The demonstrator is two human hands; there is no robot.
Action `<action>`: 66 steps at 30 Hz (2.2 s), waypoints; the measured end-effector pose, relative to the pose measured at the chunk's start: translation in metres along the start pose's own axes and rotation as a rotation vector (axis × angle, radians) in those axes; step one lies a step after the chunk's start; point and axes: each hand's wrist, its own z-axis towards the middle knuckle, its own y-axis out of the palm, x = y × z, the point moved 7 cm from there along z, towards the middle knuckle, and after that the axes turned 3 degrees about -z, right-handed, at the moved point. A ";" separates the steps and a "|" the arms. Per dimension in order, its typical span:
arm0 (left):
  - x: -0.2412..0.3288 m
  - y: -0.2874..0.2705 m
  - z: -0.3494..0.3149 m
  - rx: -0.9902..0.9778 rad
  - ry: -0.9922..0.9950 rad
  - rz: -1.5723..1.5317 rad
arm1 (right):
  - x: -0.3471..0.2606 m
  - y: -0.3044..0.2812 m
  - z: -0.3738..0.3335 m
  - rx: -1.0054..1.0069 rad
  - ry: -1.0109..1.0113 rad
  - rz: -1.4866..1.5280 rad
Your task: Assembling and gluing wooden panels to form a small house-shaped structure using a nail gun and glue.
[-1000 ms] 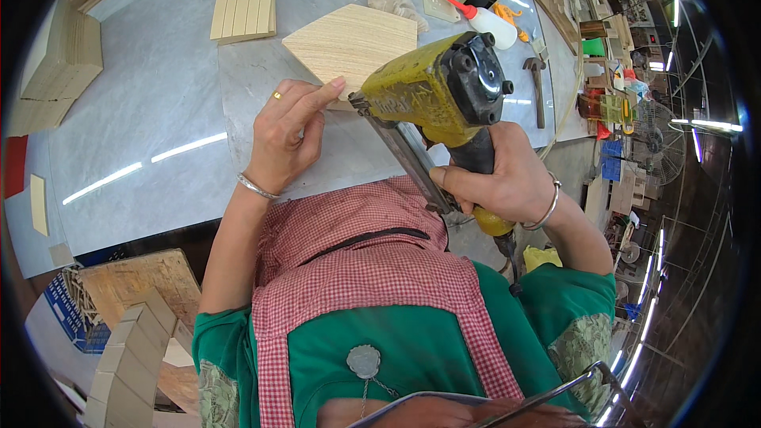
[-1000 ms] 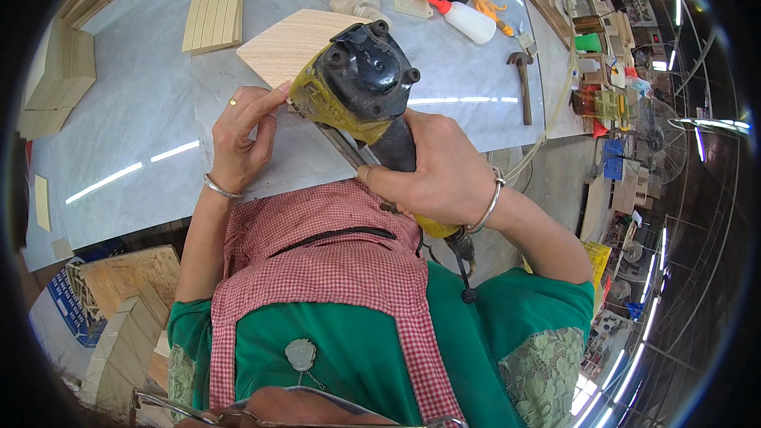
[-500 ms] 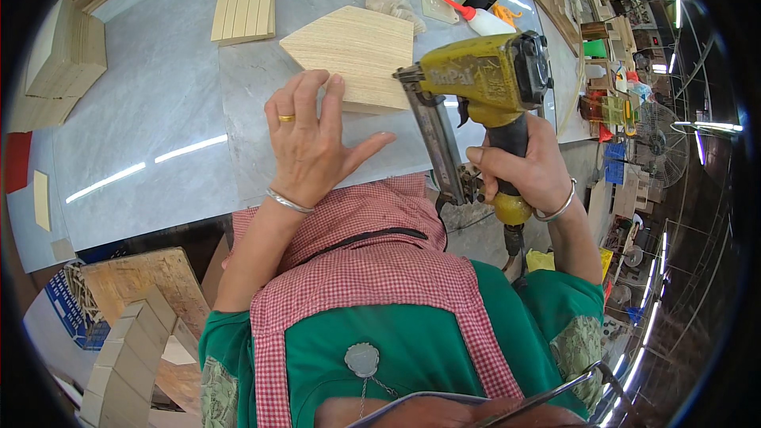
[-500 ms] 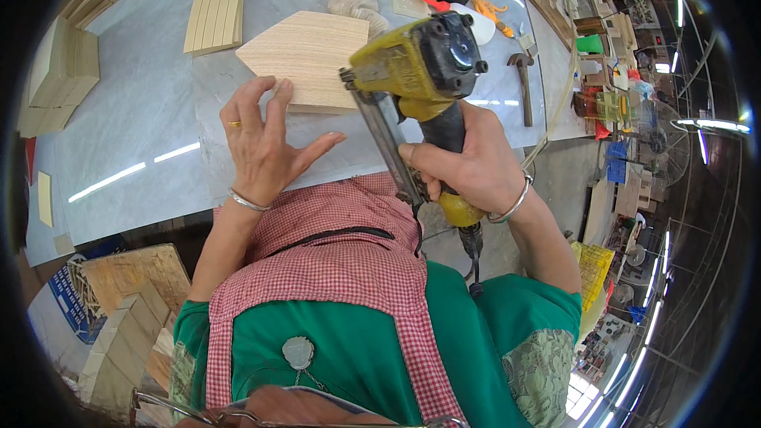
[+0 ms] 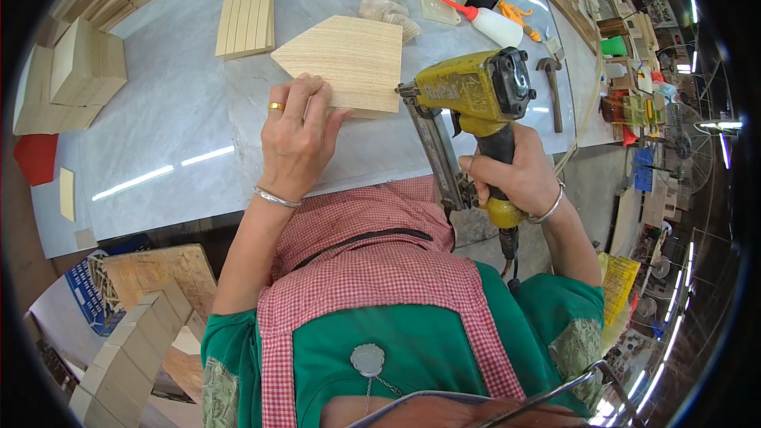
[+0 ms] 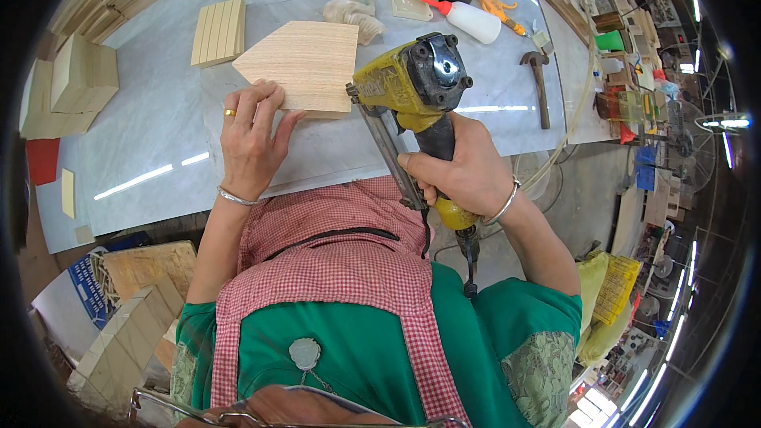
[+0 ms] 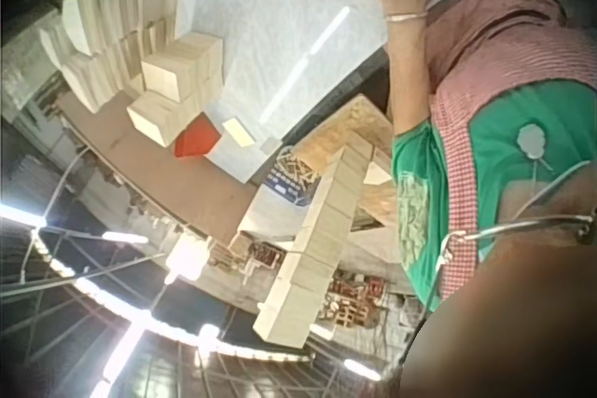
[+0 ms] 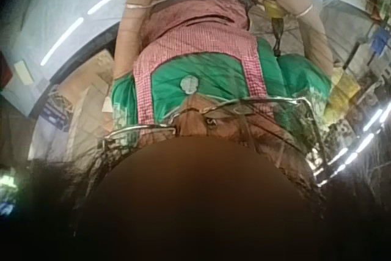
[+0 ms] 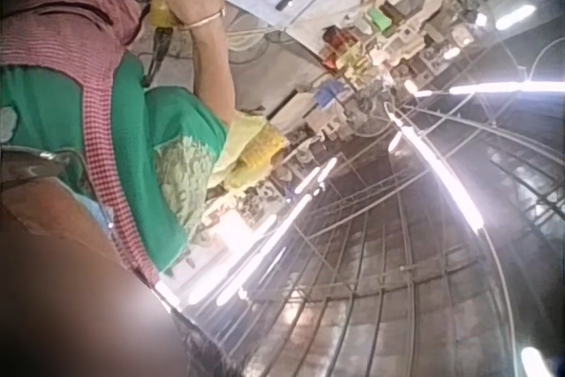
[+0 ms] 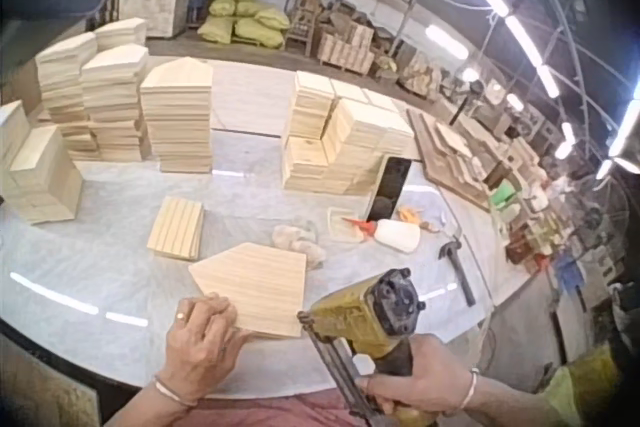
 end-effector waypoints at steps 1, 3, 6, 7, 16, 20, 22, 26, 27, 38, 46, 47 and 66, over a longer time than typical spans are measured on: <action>-0.001 -0.002 0.001 -0.002 0.008 0.010 | 0.000 -0.001 0.000 -0.004 -0.012 0.008; -0.003 -0.004 0.001 -0.053 0.032 0.000 | 0.002 -0.002 0.001 -0.016 -0.035 0.025; -0.002 -0.010 0.006 -0.075 0.101 0.033 | 0.009 -0.010 0.001 -0.014 -0.058 0.083; -0.007 -0.014 0.003 -0.079 0.112 0.044 | 0.013 -0.015 -0.001 0.005 -0.056 0.099; -0.001 -0.016 0.045 -0.334 0.044 -0.114 | 0.076 -0.079 -0.004 0.247 -0.026 0.192; -0.017 0.014 0.122 -0.512 -0.169 -0.129 | 0.105 -0.105 -0.001 0.390 0.016 0.134; -0.022 0.047 0.156 -0.526 0.006 -0.001 | 0.124 -0.116 0.007 0.445 0.037 0.031; -0.034 0.135 0.182 -1.044 -0.251 0.285 | 0.130 -0.134 0.021 0.616 -0.030 -0.557; -0.035 0.153 0.175 -1.114 -0.175 0.318 | 0.130 -0.136 0.024 0.627 0.000 -0.667; -0.060 0.149 0.168 -1.133 -0.204 -0.052 | 0.147 -0.137 0.071 0.735 0.020 -0.882; -0.097 0.002 0.057 -0.192 -0.852 -0.472 | 0.152 -0.121 0.093 0.781 0.103 -0.783; -0.095 -0.004 0.023 -0.160 -0.958 -0.573 | 0.148 -0.120 0.092 0.773 0.125 -0.798; -0.101 0.000 0.025 -0.100 -1.091 -0.830 | 0.036 0.047 0.087 0.018 -0.580 0.121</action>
